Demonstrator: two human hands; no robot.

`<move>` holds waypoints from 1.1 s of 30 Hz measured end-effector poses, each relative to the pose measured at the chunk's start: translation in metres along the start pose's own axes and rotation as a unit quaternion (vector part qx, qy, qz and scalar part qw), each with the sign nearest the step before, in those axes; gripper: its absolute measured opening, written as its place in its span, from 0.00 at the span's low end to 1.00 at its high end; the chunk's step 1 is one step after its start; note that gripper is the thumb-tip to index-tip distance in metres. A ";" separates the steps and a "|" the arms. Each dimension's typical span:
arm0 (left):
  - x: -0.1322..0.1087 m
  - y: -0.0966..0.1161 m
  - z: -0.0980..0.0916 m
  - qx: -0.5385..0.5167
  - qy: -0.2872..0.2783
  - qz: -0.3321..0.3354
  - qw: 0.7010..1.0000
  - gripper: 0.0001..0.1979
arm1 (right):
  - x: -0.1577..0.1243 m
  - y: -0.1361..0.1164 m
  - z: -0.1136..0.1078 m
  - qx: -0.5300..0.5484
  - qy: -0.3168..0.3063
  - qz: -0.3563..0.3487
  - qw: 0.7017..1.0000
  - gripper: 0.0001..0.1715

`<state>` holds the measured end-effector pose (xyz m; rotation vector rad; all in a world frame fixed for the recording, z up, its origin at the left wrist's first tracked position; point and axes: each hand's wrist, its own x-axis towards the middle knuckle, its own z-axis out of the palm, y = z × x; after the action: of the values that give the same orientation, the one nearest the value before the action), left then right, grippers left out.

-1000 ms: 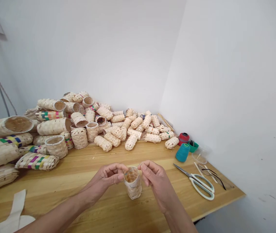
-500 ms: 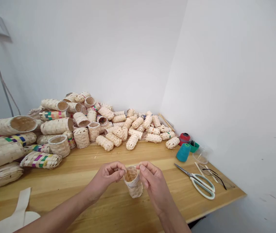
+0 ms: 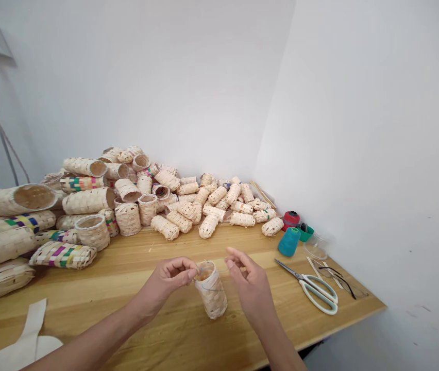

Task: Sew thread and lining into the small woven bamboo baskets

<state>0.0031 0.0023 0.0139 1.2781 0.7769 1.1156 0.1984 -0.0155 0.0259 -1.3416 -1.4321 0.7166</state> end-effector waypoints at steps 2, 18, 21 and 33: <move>0.000 0.000 0.001 0.002 0.015 -0.001 1.000 0.14 | -0.004 -0.006 -0.003 -0.121 0.052 -0.101 0.986 0.17; -0.005 0.000 0.002 0.069 -0.019 0.040 0.997 0.11 | -0.013 -0.020 0.013 -0.247 -0.063 -0.275 0.927 0.07; -0.004 0.001 0.002 0.073 -0.022 0.043 0.996 0.11 | -0.013 -0.021 0.014 -0.253 -0.061 -0.269 0.927 0.10; -0.002 0.002 0.005 0.058 0.023 0.007 0.998 0.14 | -0.007 -0.023 0.016 -0.314 -0.079 -0.323 0.889 0.11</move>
<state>0.0066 -0.0013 0.0160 1.3607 0.8777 1.1278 0.1741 -0.0236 0.0400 -1.1460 -2.2050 -0.1072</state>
